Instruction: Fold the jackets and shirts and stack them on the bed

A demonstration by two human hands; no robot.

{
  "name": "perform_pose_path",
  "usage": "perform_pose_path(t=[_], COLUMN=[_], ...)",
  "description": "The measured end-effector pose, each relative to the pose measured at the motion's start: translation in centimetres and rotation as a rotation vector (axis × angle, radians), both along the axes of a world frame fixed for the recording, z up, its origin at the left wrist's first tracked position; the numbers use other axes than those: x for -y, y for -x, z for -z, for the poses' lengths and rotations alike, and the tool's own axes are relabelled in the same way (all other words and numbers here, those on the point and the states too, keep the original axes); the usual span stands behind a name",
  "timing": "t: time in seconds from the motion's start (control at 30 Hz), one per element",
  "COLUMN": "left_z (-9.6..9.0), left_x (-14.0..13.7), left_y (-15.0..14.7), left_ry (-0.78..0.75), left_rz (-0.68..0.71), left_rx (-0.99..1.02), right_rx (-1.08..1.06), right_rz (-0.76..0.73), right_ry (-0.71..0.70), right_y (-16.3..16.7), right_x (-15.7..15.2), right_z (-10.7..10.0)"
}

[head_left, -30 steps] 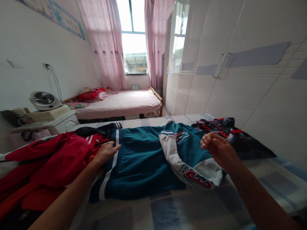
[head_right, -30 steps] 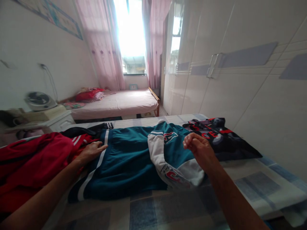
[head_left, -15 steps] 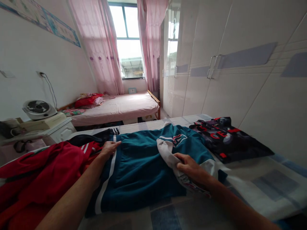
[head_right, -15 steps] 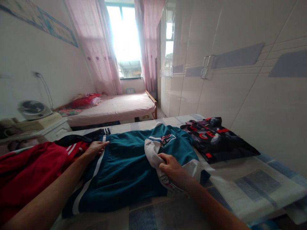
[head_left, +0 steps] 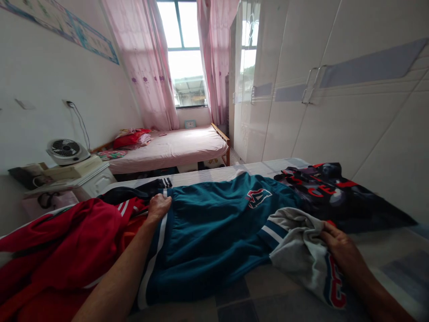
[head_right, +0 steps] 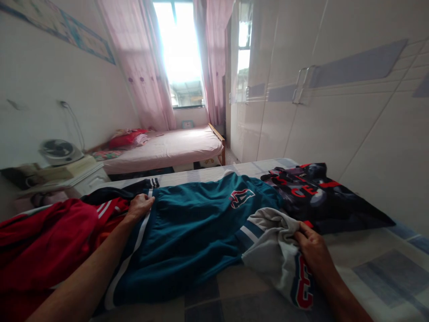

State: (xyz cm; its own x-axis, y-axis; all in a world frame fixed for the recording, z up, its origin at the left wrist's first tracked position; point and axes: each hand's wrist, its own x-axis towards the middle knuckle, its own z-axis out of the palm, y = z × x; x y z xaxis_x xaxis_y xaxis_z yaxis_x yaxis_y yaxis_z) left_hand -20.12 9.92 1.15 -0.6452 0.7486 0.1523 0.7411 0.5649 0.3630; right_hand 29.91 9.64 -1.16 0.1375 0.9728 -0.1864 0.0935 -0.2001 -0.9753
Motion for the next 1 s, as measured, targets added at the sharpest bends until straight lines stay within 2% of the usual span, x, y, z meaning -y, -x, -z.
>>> perform_pose_path(t=[0.27, 0.5, 0.67, 0.77, 0.87, 1.0], left_z=[0.5, 0.7, 1.2, 1.2, 1.1, 1.2], left_x=[0.7, 2.0, 2.5, 2.5, 2.7, 2.7], left_y=[-2.5, -1.7, -0.6, 0.0, -0.2, -1.1], left_ry=[0.052, 0.077, 0.051, 0.035, -0.007, -0.050], left_rz=[-0.056, -0.179, -0.182, -0.196, -0.174, -0.074], left_rx=[-0.273, -0.251, -0.212, -0.174, -0.196, -0.234], right_rx=[0.043, 0.096, 0.093, 0.086, 0.075, 0.055], right_rz=[-0.003, -0.012, 0.000, -0.002, -0.004, -0.017], right_ry=[0.039, 0.016, 0.049, 0.041, 0.028, 0.004], right_y=[-0.3, -0.2, -0.8, -0.7, -0.2, 0.3], right_x=[-0.5, -0.4, -0.6, -0.5, -0.3, -0.1], right_z=[0.3, 0.2, 0.9, 0.7, 0.1, -0.3])
